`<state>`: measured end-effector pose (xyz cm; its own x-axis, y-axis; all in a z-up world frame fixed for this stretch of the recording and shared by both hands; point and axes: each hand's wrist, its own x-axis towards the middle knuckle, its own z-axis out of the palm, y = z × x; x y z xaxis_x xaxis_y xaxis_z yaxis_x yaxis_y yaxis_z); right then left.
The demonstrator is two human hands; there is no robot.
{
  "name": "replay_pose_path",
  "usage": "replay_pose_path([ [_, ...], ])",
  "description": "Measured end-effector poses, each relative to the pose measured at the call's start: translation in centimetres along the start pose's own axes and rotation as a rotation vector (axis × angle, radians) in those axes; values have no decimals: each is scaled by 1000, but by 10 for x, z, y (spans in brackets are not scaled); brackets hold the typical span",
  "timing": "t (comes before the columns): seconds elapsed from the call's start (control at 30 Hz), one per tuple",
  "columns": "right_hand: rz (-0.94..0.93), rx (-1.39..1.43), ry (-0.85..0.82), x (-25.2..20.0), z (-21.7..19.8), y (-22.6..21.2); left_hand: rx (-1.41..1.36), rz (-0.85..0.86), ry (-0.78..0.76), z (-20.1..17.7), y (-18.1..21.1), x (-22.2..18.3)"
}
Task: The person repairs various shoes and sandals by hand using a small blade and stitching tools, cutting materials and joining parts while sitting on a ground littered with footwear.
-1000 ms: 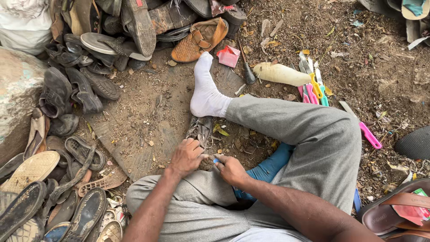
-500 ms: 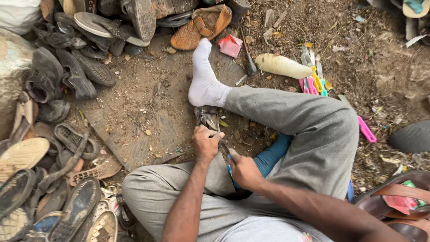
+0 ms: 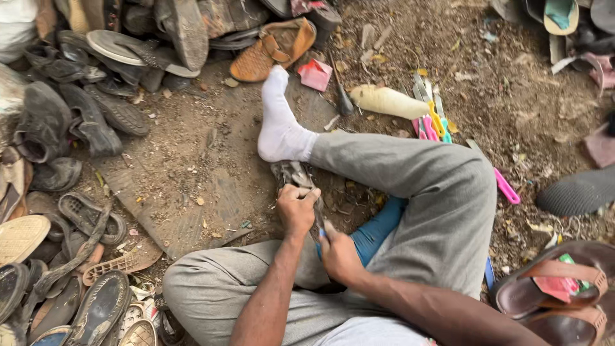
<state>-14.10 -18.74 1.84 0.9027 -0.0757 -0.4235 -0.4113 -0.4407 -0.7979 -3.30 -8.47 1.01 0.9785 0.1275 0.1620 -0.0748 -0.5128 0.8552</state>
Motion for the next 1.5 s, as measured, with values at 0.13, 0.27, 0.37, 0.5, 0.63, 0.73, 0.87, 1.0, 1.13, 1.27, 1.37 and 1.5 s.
replay_pose_path([
  [0.13, -74, -33, 144, 29, 8, -1, -39, 23, 49, 20, -8, -1],
  [0.27, 25, -57, -6, -23, 1, 2, 21, 69, 106, 21, -12, 9],
  [0.37, -76, -49, 49, -7, 7, 12, -104, -105, 147, 25, -14, 6],
  [0.5, -186, -118, 148, 54, 28, 17, -415, -318, 132, 33, -24, 14],
  [0.63, 16, -238, -76, 25, 10, 3, -860, -544, 232, 31, -30, 23],
  [0.73, 43, -222, -53, 22, 2, -17, -838, -601, 250, 35, -27, 30],
  [0.87, -24, -90, 44, 18, 0, -30, -739, -195, 32, 2, -16, 26],
  [1.0, 241, 121, -64, 14, -23, -18, 120, 314, -342, -54, 1, 41],
  [1.13, -239, 50, 141, 18, -17, -6, 471, 681, -427, -63, 2, 44],
  [1.27, 323, 198, -91, 21, -27, -10, 438, 772, -404, -58, 1, 61],
  [1.37, 249, 264, -80, 34, -23, 6, 453, 904, -410, -50, -8, 75],
  [1.5, 250, 304, -43, 55, -18, 24, 617, 985, -593, -42, -25, 72],
])
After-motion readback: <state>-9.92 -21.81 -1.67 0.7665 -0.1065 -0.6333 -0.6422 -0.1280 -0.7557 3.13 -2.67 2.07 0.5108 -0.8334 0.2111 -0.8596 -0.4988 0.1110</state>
